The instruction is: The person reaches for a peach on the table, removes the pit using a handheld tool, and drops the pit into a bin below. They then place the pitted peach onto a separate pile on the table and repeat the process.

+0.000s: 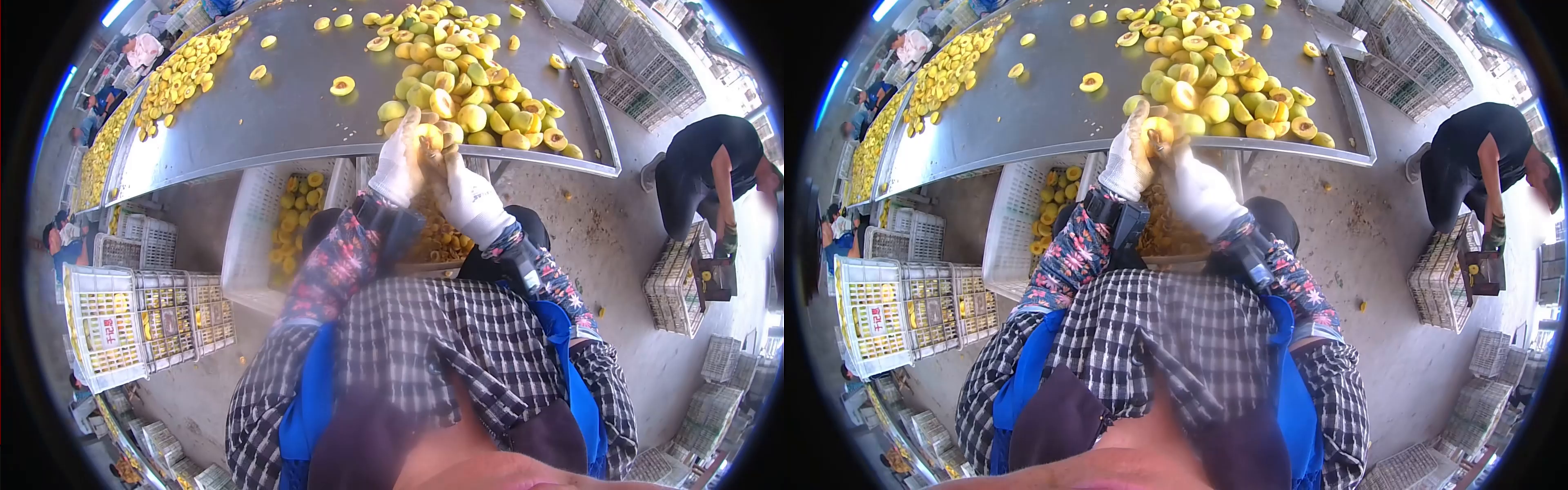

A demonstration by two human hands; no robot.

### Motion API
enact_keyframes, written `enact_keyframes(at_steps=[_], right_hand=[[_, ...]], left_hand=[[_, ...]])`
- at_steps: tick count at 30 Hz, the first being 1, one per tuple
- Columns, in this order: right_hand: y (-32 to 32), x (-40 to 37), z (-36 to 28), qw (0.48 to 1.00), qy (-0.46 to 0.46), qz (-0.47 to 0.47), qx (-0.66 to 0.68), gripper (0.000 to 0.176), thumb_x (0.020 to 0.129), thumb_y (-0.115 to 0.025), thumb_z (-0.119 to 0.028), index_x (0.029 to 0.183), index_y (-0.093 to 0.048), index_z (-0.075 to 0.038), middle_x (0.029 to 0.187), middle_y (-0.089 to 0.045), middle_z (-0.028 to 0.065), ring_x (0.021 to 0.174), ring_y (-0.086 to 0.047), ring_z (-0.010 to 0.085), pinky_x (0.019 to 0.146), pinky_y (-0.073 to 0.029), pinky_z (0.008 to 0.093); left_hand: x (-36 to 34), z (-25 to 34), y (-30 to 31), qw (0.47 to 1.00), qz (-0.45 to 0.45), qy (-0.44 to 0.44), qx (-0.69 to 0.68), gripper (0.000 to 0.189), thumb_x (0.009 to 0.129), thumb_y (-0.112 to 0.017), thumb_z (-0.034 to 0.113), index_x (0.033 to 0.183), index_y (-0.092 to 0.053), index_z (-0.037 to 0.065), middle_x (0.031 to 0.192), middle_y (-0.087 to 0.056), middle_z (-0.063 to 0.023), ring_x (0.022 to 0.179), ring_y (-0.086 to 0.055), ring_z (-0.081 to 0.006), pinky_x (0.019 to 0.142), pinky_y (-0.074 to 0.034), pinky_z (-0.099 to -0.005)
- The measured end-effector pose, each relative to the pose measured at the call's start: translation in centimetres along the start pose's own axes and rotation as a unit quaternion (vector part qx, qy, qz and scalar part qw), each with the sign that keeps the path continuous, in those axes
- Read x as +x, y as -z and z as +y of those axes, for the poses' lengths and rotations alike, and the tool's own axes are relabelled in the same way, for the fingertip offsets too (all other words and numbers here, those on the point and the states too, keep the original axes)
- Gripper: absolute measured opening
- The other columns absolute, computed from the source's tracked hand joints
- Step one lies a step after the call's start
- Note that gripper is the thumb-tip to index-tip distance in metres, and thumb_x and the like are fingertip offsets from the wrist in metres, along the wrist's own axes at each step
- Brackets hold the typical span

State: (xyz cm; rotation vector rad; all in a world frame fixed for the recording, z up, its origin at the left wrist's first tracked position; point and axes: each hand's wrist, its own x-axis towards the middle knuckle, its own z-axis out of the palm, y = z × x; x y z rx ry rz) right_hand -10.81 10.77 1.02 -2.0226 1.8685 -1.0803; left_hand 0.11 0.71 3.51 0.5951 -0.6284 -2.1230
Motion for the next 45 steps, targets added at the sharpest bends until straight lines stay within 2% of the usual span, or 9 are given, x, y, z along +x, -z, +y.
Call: enact_keyframes(at_steps=[8,12,15,22,26,29,34,41,45], right_hand=[[-1.1,-0.2,2.0,0.989,0.039,0.003,0.142,0.037,0.095,-0.054,-0.022,0.125,-0.045,-0.003,0.077,-0.059,0.0173,0.058,-0.059,0.0287,0.05,-0.047,0.0367],[2.3,-0.3,1.0,0.699,-0.251,-0.211,0.636,0.043,0.099,-0.052,-0.03,0.134,-0.045,-0.006,0.08,-0.047,-0.0078,0.065,-0.045,0.0034,0.054,-0.039,0.0212],[2.3,-0.7,0.7,0.676,-0.265,-0.201,0.658,0.043,0.099,-0.053,-0.028,0.136,-0.044,-0.007,0.078,-0.045,-0.0077,0.062,-0.04,0.0008,0.053,-0.035,0.0176],[0.2,-3.0,2.2,0.754,-0.25,-0.159,0.586,0.029,0.098,-0.052,-0.019,0.123,-0.048,-0.005,0.086,-0.056,0.0005,0.073,-0.055,0.0094,0.064,-0.047,0.0257],[0.3,-3.1,3.0,0.972,-0.135,-0.086,0.17,0.033,0.09,-0.059,-0.02,0.118,-0.049,-0.004,0.104,-0.063,0.0193,0.088,-0.065,0.0318,0.072,-0.051,0.0394],[0.8,-1.9,1.4,0.994,-0.07,0.015,0.079,0.028,0.092,-0.054,-0.02,0.115,-0.049,-0.004,0.09,-0.06,0.0213,0.08,-0.061,0.0407,0.07,-0.05,0.0435],[0.5,-1.2,1.8,0.983,-0.059,-0.103,-0.143,0.043,0.086,-0.06,-0.022,0.124,-0.047,-0.009,0.1,-0.064,0.0155,0.085,-0.066,0.0328,0.071,-0.053,0.0426],[1.3,-3.2,2.8,0.989,-0.055,-0.061,-0.126,0.025,0.088,-0.057,-0.023,0.11,-0.051,-0.013,0.09,-0.065,0.0104,0.076,-0.067,0.0292,0.064,-0.053,0.0408],[1.0,-3.3,4.2,0.991,-0.056,-0.072,-0.093,0.022,0.087,-0.058,-0.021,0.106,-0.054,-0.012,0.088,-0.066,0.0104,0.077,-0.067,0.03,0.063,-0.053,0.0414]], left_hand=[[0.8,0.3,1.0,0.994,-0.069,0.067,0.053,0.041,0.095,-0.057,0.038,0.11,-0.058,-0.001,0.097,-0.066,-0.0164,0.089,-0.066,-0.0295,0.077,-0.056,-0.0403],[0.5,0.0,0.5,0.991,-0.044,0.124,-0.028,0.043,0.09,-0.065,0.039,0.11,-0.057,0.002,0.095,-0.064,-0.0144,0.087,-0.065,-0.0292,0.073,-0.056,-0.042],[0.5,-0.5,0.4,0.993,-0.04,0.107,-0.022,0.041,0.097,-0.052,0.041,0.113,-0.053,0.003,0.096,-0.062,-0.0139,0.088,-0.063,-0.0296,0.085,-0.053,-0.0458],[1.3,-0.7,0.9,0.999,0.007,0.043,-0.017,0.043,0.095,-0.055,0.044,0.112,-0.053,0.005,0.098,-0.064,-0.0123,0.094,-0.064,-0.0296,0.085,-0.053,-0.0445],[2.1,-0.9,2.8,0.999,0.03,0.009,0.04,0.046,0.094,-0.056,0.045,0.114,-0.053,0.004,0.1,-0.063,-0.0135,0.093,-0.064,-0.03,0.083,-0.054,-0.0446],[1.9,-1.5,3.6,0.995,0.01,-0.004,0.099,0.048,0.093,-0.058,0.044,0.115,-0.052,0.002,0.102,-0.063,-0.0141,0.091,-0.064,-0.0302,0.08,-0.055,-0.0451],[1.6,-1.6,3.0,0.998,0.054,-0.012,0.034,0.045,0.094,-0.058,0.043,0.112,-0.054,0.002,0.099,-0.062,-0.0122,0.088,-0.062,-0.0274,0.083,-0.053,-0.0405],[1.0,-0.5,3.6,0.998,0.038,-0.002,0.043,0.04,0.089,-0.067,0.034,0.112,-0.054,0.003,0.107,-0.061,-0.0153,0.092,-0.062,-0.0297,0.084,-0.053,-0.0406],[-0.3,2.0,6.1,0.927,-0.022,-0.144,0.346,0.033,0.093,-0.058,0.021,0.118,-0.055,0.001,0.112,-0.061,-0.0147,0.099,-0.063,-0.0254,0.087,-0.053,-0.0359]])
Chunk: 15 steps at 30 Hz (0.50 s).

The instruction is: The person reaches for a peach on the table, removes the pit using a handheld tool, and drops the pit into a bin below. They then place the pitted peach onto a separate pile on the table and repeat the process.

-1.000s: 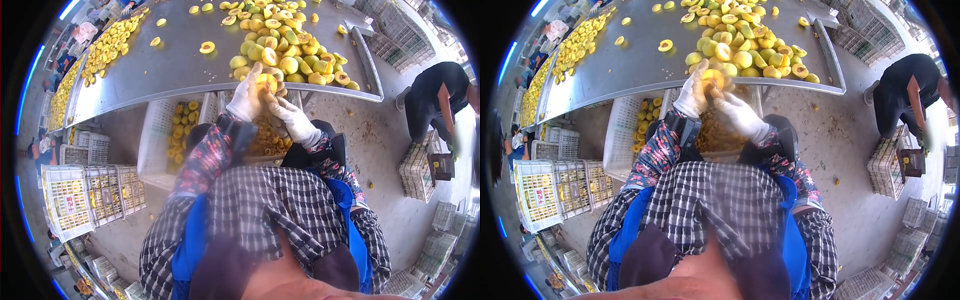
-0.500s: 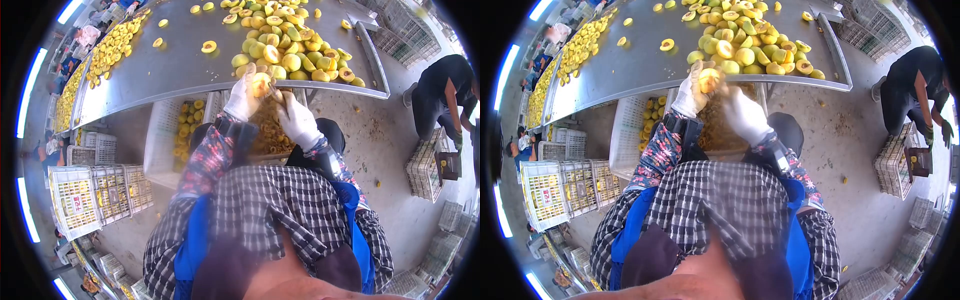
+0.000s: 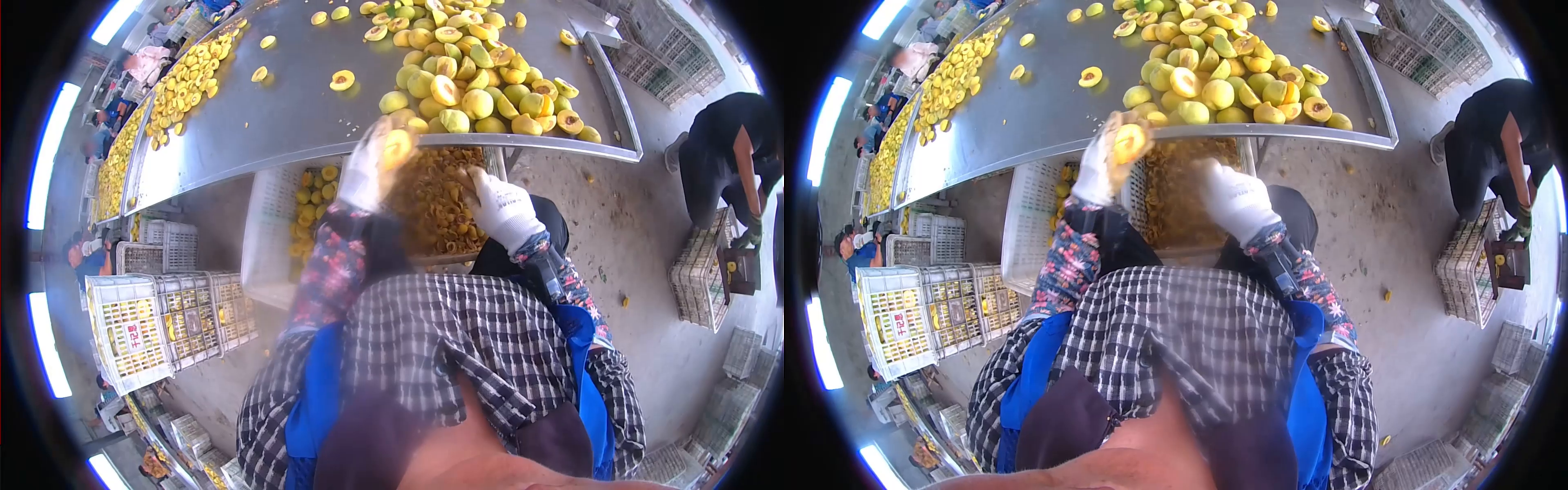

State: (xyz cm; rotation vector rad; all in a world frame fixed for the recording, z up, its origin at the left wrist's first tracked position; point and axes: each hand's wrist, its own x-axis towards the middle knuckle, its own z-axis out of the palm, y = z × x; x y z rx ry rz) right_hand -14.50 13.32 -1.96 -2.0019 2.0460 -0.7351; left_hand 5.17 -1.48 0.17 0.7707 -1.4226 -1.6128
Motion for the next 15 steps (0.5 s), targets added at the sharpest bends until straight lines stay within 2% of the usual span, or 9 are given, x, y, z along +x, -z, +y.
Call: enact_keyframes(at_steps=[2,3,4,6,10,11,12,14,15], right_hand=[[-0.9,-1.1,1.1,1.0,0.0,-0.011,0.017,0.021,0.087,-0.058,-0.02,0.106,-0.055,-0.012,0.085,-0.066,0.0103,0.077,-0.067,0.0305,0.064,-0.053,0.0421],[-0.8,-1.4,1.1,0.999,-0.018,-0.03,0.028,0.025,0.088,-0.058,-0.022,0.11,-0.054,-0.012,0.085,-0.066,0.0116,0.078,-0.066,0.0323,0.066,-0.053,0.0433],[-0.9,-1.4,1.2,0.998,-0.023,-0.043,0.036,0.026,0.088,-0.058,-0.022,0.111,-0.054,-0.011,0.085,-0.067,0.0121,0.079,-0.066,0.0327,0.066,-0.053,0.0434],[-1.3,-1.7,1.1,0.995,-0.032,-0.077,0.05,0.028,0.088,-0.058,-0.023,0.113,-0.054,-0.011,0.086,-0.067,0.0131,0.08,-0.066,0.0336,0.067,-0.053,0.0438],[-2.6,-1.1,0.9,0.993,-0.02,-0.084,0.085,0.028,0.088,-0.059,-0.022,0.113,-0.055,-0.011,0.088,-0.066,0.0144,0.082,-0.065,0.0347,0.07,-0.052,0.0437],[-2.5,-1.0,0.7,0.992,-0.014,-0.076,0.096,0.027,0.089,-0.059,-0.023,0.11,-0.054,-0.009,0.087,-0.066,0.0167,0.083,-0.065,0.0357,0.07,-0.052,0.0443],[-2.3,-0.9,0.5,0.992,-0.01,-0.066,0.106,0.026,0.089,-0.059,-0.024,0.108,-0.053,-0.008,0.086,-0.066,0.019,0.083,-0.065,0.0367,0.07,-0.052,0.045],[-2.1,-0.9,0.2,0.992,-0.012,-0.06,0.112,0.026,0.09,-0.059,-0.026,0.106,-0.052,-0.006,0.086,-0.066,0.0212,0.083,-0.065,0.0377,0.07,-0.051,0.0456],[-2.0,-1.1,0.2,0.992,-0.018,-0.063,0.108,0.026,0.09,-0.059,-0.026,0.106,-0.052,-0.006,0.086,-0.066,0.0211,0.083,-0.065,0.0377,0.071,-0.051,0.0456]], left_hand=[[-0.7,1.7,4.7,0.997,0.026,0.002,0.072,0.03,0.09,-0.06,0.007,0.12,-0.058,0.001,0.114,-0.062,-0.0154,0.101,-0.063,-0.0235,0.089,-0.052,-0.0323],[-0.8,1.8,7.5,0.974,0.08,0.01,0.213,0.033,0.091,-0.061,0.014,0.123,-0.058,0.005,0.119,-0.059,-0.0158,0.103,-0.062,-0.021,0.09,-0.052,-0.0302],[-0.9,1.6,10.4,0.883,0.153,0.037,0.442,0.037,0.09,-0.064,0.023,0.123,-0.059,0.008,0.123,-0.057,-0.0175,0.104,-0.062,-0.022,0.091,-0.05,-0.032],[-2.3,3.7,11.1,0.557,0.221,-0.052,0.799,0.042,0.087,-0.069,0.029,0.123,-0.06,0.009,0.126,-0.056,-0.019,0.105,-0.062,-0.0234,0.091,-0.05,-0.0345],[2.2,2.4,8.5,0.888,0.106,0.003,0.448,0.042,0.087,-0.067,0.033,0.12,-0.062,0.008,0.121,-0.059,-0.0171,0.102,-0.063,-0.0284,0.09,-0.05,-0.0381],[3.1,1.7,6.8,0.896,0.055,-0.008,0.441,0.042,0.086,-0.066,0.035,0.119,-0.063,0.008,0.116,-0.062,-0.0159,0.099,-0.063,-0.0294,0.089,-0.05,-0.0387],[4.1,1.0,5.0,0.861,0.013,-0.038,0.507,0.04,0.087,-0.068,0.025,0.122,-0.061,0.006,0.118,-0.06,-0.0135,0.098,-0.063,-0.0215,0.085,-0.05,-0.0336],[5.1,0.6,1.5,0.776,-0.04,-0.059,0.626,0.045,0.084,-0.067,0.036,0.122,-0.062,0.014,0.118,-0.058,-0.0157,0.111,-0.057,-0.0309,0.095,-0.046,-0.0396],[6.0,-0.1,1.0,0.769,-0.072,-0.031,0.634,0.045,0.084,-0.067,0.038,0.123,-0.062,0.014,0.118,-0.057,-0.0161,0.113,-0.055,-0.032,0.097,-0.044,-0.0403]])
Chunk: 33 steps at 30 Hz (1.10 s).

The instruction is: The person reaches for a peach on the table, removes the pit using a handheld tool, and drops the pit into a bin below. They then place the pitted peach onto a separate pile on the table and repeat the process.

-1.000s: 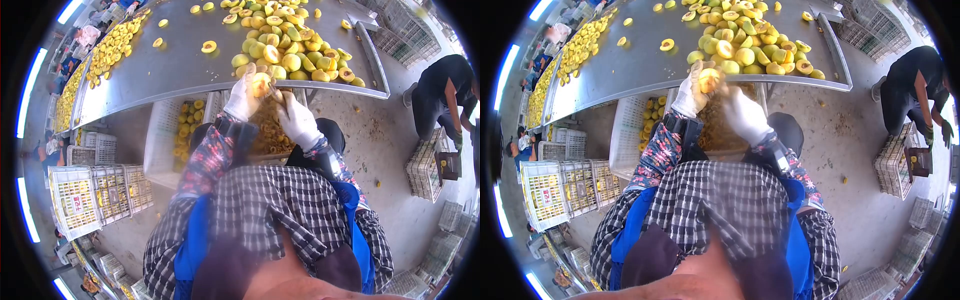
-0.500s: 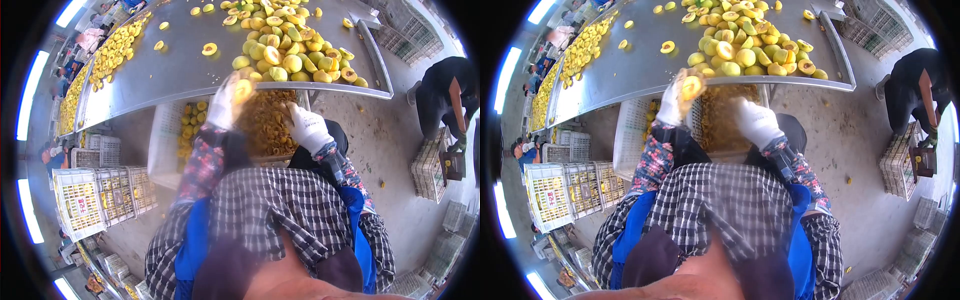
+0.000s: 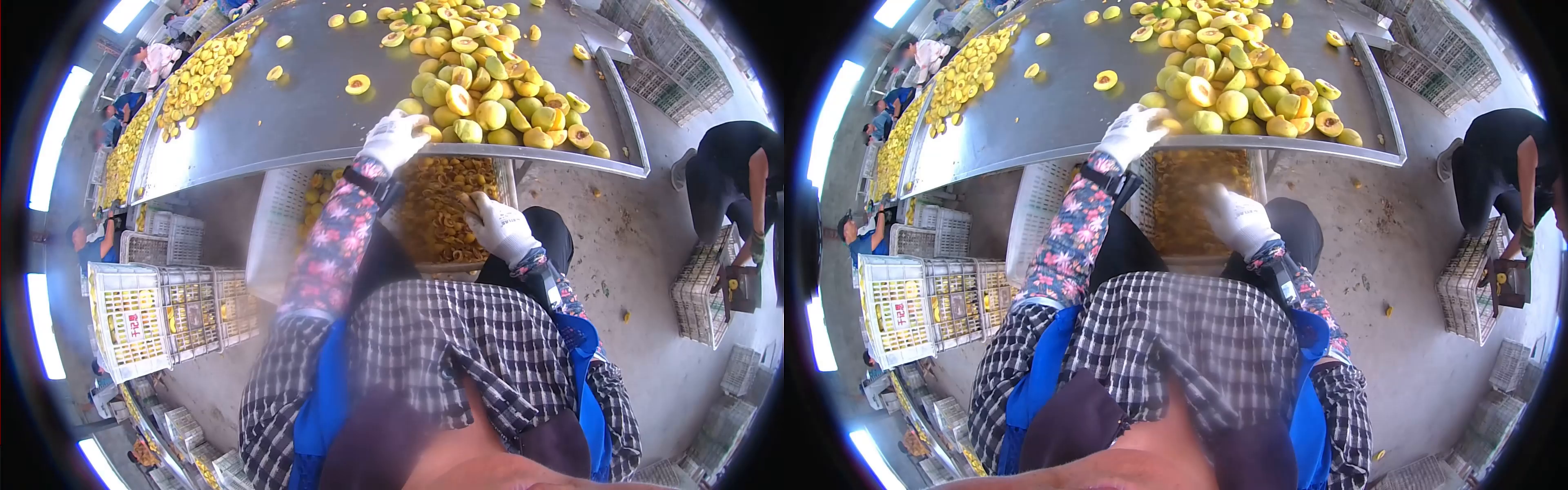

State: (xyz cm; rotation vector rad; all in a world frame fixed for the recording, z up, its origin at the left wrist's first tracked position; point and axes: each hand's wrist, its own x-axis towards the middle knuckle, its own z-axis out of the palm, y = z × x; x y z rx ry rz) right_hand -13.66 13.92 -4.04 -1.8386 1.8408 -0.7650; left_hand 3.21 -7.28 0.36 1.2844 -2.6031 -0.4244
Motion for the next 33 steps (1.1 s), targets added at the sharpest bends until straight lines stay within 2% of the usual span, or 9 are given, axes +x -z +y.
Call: enact_keyframes(at_steps=[4,7,11,12,15,17,21,23,33], right_hand=[[0.2,-0.7,0.1,1.0,0.004,0.016,-0.001,0.027,0.091,-0.059,-0.025,0.109,-0.053,-0.006,0.086,-0.066,0.0213,0.083,-0.065,0.0388,0.071,-0.052,0.0454],[1.0,-0.9,-0.8,0.999,-0.018,0.026,0.025,0.029,0.091,-0.059,-0.023,0.113,-0.053,-0.006,0.089,-0.066,0.0219,0.085,-0.065,0.0391,0.073,-0.052,0.0445],[1.4,1.0,-2.2,0.988,-0.009,0.068,0.139,0.035,0.091,-0.058,-0.018,0.122,-0.051,-0.005,0.097,-0.064,0.0233,0.092,-0.063,0.0398,0.077,-0.051,0.0419],[2.0,1.6,-3.5,0.983,-0.009,0.078,0.166,0.037,0.091,-0.058,-0.017,0.125,-0.05,-0.005,0.098,-0.063,0.0232,0.091,-0.062,0.0409,0.079,-0.05,0.0416],[2.8,3.2,-6.0,0.983,0.055,0.135,0.108,0.037,0.091,-0.058,-0.017,0.124,-0.049,-0.003,0.099,-0.062,0.0236,0.092,-0.061,0.0414,0.079,-0.05,0.0418],[2.9,3.9,-6.9,0.985,0.072,0.14,0.071,0.037,0.089,-0.059,-0.016,0.122,-0.05,-0.002,0.1,-0.062,0.0238,0.096,-0.059,0.0427,0.081,-0.049,0.0432],[2.1,4.1,-6.8,0.982,0.096,0.165,-0.012,0.037,0.087,-0.061,-0.016,0.12,-0.051,-0.003,0.1,-0.062,0.0237,0.099,-0.057,0.0445,0.082,-0.049,0.0452],[1.7,3.9,-6.7,0.981,0.1,0.163,-0.041,0.036,0.087,-0.061,-0.016,0.119,-0.051,-0.003,0.099,-0.062,0.0235,0.098,-0.057,0.0447,0.08,-0.05,0.0451],[2.1,3.7,-6.4,0.979,0.105,0.14,-0.102,0.032,0.089,-0.058,-0.018,0.116,-0.048,-0.004,0.086,-0.064,0.0199,0.074,-0.065,0.0381,0.061,-0.053,0.0445]], left_hand=[[2.5,-0.3,-0.2,0.997,-0.062,-0.029,0.037,0.045,0.085,-0.065,0.039,0.122,-0.061,0.013,0.117,-0.06,-0.0144,0.112,-0.057,-0.0282,0.096,-0.046,-0.0392],[2.2,-2.2,-1.4,0.97,-0.023,0.055,-0.237,0.046,0.088,-0.064,0.034,0.121,-0.059,0.002,0.113,-0.063,-0.0141,0.108,-0.062,-0.0259,0.093,-0.049,-0.0363],[-1.8,0.0,-0.1,0.611,-0.018,0.074,-0.788,0.038,0.092,-0.059,0.021,0.121,-0.054,-0.003,0.108,-0.064,-0.0157,0.098,-0.065,-0.0261,0.076,-0.057,-0.0353],[-2.7,0.7,0.2,0.543,-0.043,0.074,-0.835,0.031,0.093,-0.054,0.015,0.119,-0.051,-0.001,0.11,-0.062,-0.0178,0.104,-0.062,-0.0264,0.093,-0.05,-0.0371],[-3.8,1.6,-1.3,0.518,-0.038,0.026,-0.854,0.031,0.094,-0.053,0.016,0.12,-0.051,-0.002,0.113,-0.06,-0.0165,0.108,-0.059,-0.024,0.098,-0.047,-0.0362],[-4.4,2.0,-1.7,0.659,0.024,-0.032,-0.751,0.033,0.096,-0.051,0.019,0.12,-0.051,-0.003,0.115,-0.059,-0.0147,0.108,-0.058,-0.0225,0.099,-0.045,-0.0344],[-3.9,4.2,-2.1,0.62,0.09,0.043,-0.779,0.039,0.099,-0.05,0.032,0.119,-0.051,-0.002,0.114,-0.058,-0.0152,0.101,-0.06,-0.024,0.093,-0.049,-0.0364],[-4.3,5.8,-0.2,0.427,0.008,0.072,-0.901,0.043,0.099,-0.051,0.037,0.117,-0.052,-0.002,0.113,-0.058,-0.0158,0.098,-0.061,-0.0255,0.09,-0.051,-0.0382],[-5.0,7.6,0.4,0.435,0.057,0.108,-0.892,0.044,0.095,-0.057,0.04,0.112,-0.055,-0.001,0.105,-0.063,-0.0155,0.09,-0.065,-0.0269,0.074,-0.057,-0.0328]])
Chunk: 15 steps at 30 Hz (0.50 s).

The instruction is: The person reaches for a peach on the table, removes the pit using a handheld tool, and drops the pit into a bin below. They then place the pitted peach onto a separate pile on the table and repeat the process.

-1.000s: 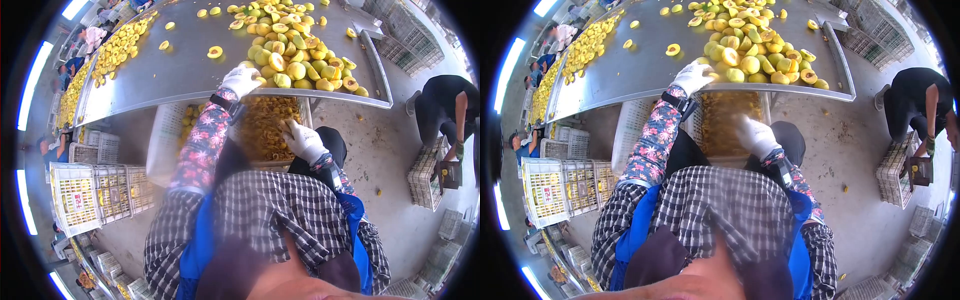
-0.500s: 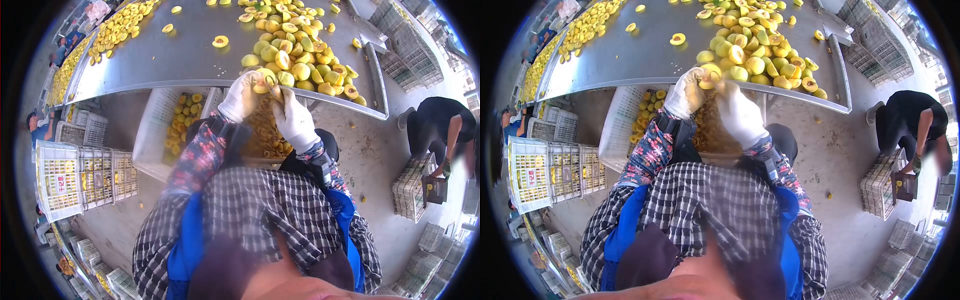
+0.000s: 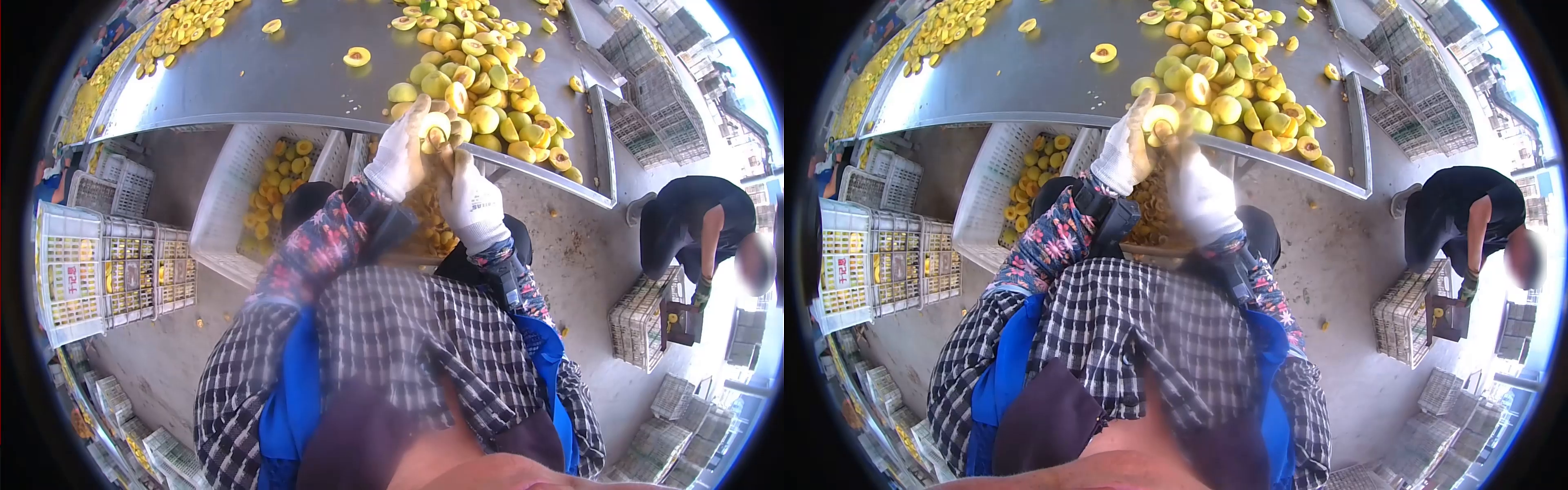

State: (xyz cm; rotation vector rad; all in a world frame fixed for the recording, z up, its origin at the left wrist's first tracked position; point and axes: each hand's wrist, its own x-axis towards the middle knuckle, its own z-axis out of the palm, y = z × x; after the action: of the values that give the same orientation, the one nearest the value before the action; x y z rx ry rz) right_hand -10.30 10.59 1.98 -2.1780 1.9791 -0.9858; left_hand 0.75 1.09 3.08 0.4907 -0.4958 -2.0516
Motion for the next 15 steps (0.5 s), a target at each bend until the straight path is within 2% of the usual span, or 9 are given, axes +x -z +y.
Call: enact_keyframes(at_steps=[5,8,11,12,13,14,15], right_hand=[[-0.4,-0.3,0.6,0.997,-0.022,-0.072,-0.009,0.027,0.09,-0.057,-0.018,0.112,-0.049,-0.004,0.077,-0.064,0.0198,0.071,-0.065,0.0379,0.059,-0.052,0.0454],[-0.7,-0.6,0.8,0.996,0.001,-0.056,0.069,0.03,0.09,-0.058,-0.021,0.112,-0.049,-0.003,0.08,-0.063,0.022,0.071,-0.065,0.0385,0.059,-0.052,0.0443],[-2.5,-1.1,2.3,0.982,0.005,-0.023,0.189,0.029,0.094,-0.057,-0.026,0.113,-0.049,-0.006,0.073,-0.058,0.0143,0.053,-0.057,0.028,0.047,-0.046,0.0363],[-1.7,-1.0,1.9,0.914,-0.093,-0.099,0.382,0.028,0.095,-0.056,-0.026,0.115,-0.048,-0.007,0.071,-0.055,0.0097,0.052,-0.054,0.0222,0.045,-0.042,0.0322],[-0.6,-0.9,1.5,0.794,-0.185,-0.169,0.554,0.027,0.096,-0.055,-0.025,0.116,-0.047,-0.008,0.069,-0.052,0.005,0.051,-0.05,0.0165,0.042,-0.039,0.0281],[0.6,-0.7,0.9,0.628,-0.267,-0.227,0.695,0.027,0.097,-0.054,-0.025,0.117,-0.046,-0.009,0.068,-0.048,0.0004,0.05,-0.047,0.0108,0.04,-0.035,0.024],[1.3,-0.4,0.2,0.558,-0.296,-0.237,0.738,0.027,0.097,-0.055,-0.033,0.112,-0.049,-0.011,0.065,-0.037,-0.007,0.048,-0.031,0.0042,0.039,-0.023,0.0191]], left_hand=[[0.4,0.5,1.6,0.996,-0.038,0.048,0.06,0.042,0.095,-0.057,0.042,0.103,-0.058,0.001,0.097,-0.064,-0.0127,0.082,-0.066,-0.0248,0.061,-0.054,-0.0303],[-0.1,0.6,0.8,0.995,0.001,0.037,0.093,0.044,0.095,-0.055,0.044,0.1,-0.057,0.001,0.093,-0.064,-0.0122,0.08,-0.066,-0.0244,0.058,-0.054,-0.0301],[0.0,0.6,1.0,0.985,-0.05,-0.005,0.166,0.045,0.095,-0.055,0.046,0.099,-0.057,0.001,0.092,-0.065,-0.0121,0.078,-0.066,-0.0242,0.062,-0.056,-0.0318],[-0.1,0.5,0.8,0.985,-0.045,-0.017,0.163,0.046,0.094,-0.056,0.047,0.099,-0.057,0.001,0.093,-0.065,-0.0125,0.079,-0.066,-0.0242,0.063,-0.057,-0.0328],[-0.1,0.4,0.5,0.986,-0.04,-0.028,0.161,0.047,0.094,-0.056,0.047,0.099,-0.057,0.001,0.093,-0.065,-0.0129,0.079,-0.066,-0.0241,0.065,-0.058,-0.0338],[-0.2,0.2,0.1,0.986,-0.035,-0.038,0.159,0.048,0.093,-0.057,0.048,0.099,-0.057,0.001,0.093,-0.065,-0.0134,0.079,-0.066,-0.024,0.067,-0.058,-0.0349],[-0.5,0.3,-0.2,0.991,-0.039,-0.017,0.13,0.048,0.092,-0.058,0.048,0.099,-0.056,0.001,0.093,-0.064,-0.0138,0.079,-0.066,-0.0244,0.068,-0.059,-0.036]])
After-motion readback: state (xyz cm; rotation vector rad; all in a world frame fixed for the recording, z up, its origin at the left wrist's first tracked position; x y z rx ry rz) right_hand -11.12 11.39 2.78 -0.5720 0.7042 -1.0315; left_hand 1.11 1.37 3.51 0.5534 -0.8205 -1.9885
